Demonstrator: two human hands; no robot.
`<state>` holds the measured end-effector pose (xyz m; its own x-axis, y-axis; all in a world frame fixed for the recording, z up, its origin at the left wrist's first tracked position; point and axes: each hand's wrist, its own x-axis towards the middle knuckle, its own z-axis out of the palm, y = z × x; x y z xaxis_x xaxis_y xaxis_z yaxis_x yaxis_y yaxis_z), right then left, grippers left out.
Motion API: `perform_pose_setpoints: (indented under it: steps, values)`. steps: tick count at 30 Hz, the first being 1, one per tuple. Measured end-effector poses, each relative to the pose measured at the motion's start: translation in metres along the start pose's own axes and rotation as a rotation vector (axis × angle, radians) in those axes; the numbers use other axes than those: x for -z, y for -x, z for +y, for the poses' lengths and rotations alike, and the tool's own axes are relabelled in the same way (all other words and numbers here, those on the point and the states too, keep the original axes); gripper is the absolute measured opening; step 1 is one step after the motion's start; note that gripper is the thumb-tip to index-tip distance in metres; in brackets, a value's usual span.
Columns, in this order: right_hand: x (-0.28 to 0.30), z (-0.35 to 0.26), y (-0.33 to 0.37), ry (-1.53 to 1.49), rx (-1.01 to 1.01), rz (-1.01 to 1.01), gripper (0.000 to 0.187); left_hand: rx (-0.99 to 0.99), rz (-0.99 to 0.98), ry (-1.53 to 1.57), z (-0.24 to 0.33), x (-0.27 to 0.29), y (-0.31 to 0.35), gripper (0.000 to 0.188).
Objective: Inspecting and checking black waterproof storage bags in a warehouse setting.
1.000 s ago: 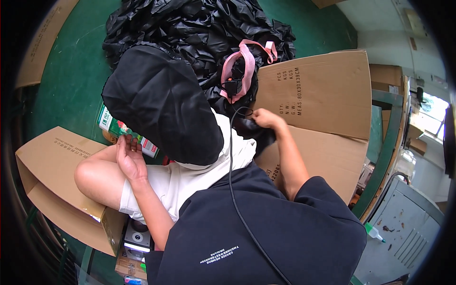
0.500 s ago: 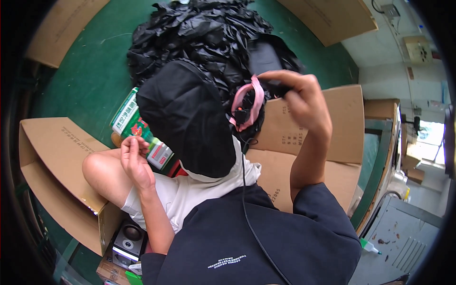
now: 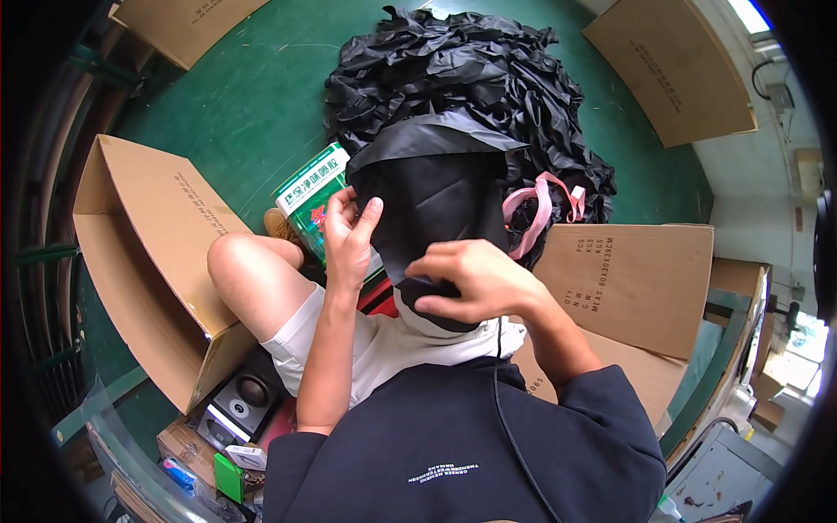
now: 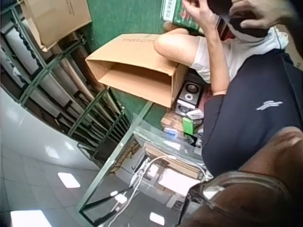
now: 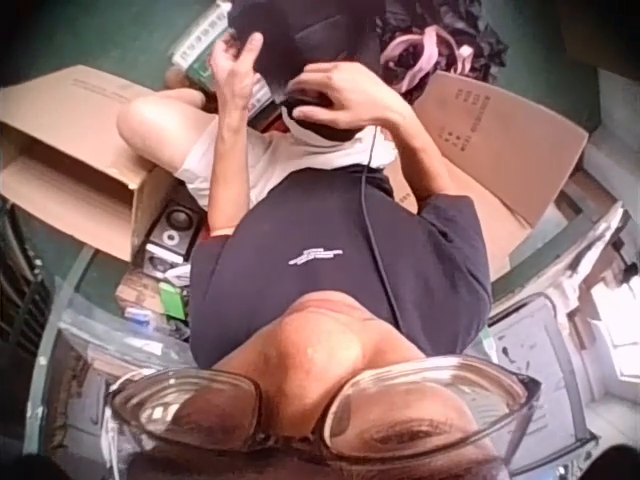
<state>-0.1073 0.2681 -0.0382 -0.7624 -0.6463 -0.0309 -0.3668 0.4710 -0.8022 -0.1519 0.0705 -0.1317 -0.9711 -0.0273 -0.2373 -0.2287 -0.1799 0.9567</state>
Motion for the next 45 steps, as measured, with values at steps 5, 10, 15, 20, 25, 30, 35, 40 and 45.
perform_pose_setpoints:
  steps: [5, 10, 15, 20, 25, 30, 35, 40, 45]
  values:
    - [0.023, 0.049, -0.011, 0.294, -0.213, 0.961, 0.042, -0.12, 0.084, -0.263, 0.006, -0.006, -0.008, 0.045]
    - [0.036, 0.143, -0.008, -0.023, -0.632, 1.033, 0.061, -0.364, 0.159, -0.469, 0.034, -0.034, -0.027, 0.045]
    - [0.051, 0.135, -0.009, -0.345, -0.425, 0.999, 0.016, -0.753, 0.057, -0.677, 0.05, -0.042, -0.059, 0.015]
    - [0.081, 0.083, 0.001, -0.309, -0.201, 1.001, 0.01, -0.479, -0.061, -0.314, 0.083, -0.043, -0.051, 0.006]
    - [0.104, 0.057, 0.019, -0.991, -0.034, 0.695, 0.013, 0.02, -0.644, 0.641, 0.107, -0.014, -0.035, 0.019]
    - [0.09, 0.058, 0.02, -1.539, 0.186, 0.374, 0.017, 0.035, -0.629, 0.845, 0.099, -0.005, -0.004, 0.034]
    - [0.071, 0.043, 0.021, -1.468, 0.195, 0.439, 0.022, 0.15, -0.522, 0.977, 0.076, 0.012, 0.014, 0.045]
    - [0.058, 0.031, 0.015, -1.412, -0.027, 0.424, 0.02, 0.177, -0.877, 0.571, 0.081, 0.024, 0.01, 0.073]
    - [0.052, 0.026, 0.009, -1.394, -0.104, 0.461, 0.018, 0.112, -0.715, 0.064, 0.082, 0.038, 0.018, 0.057]
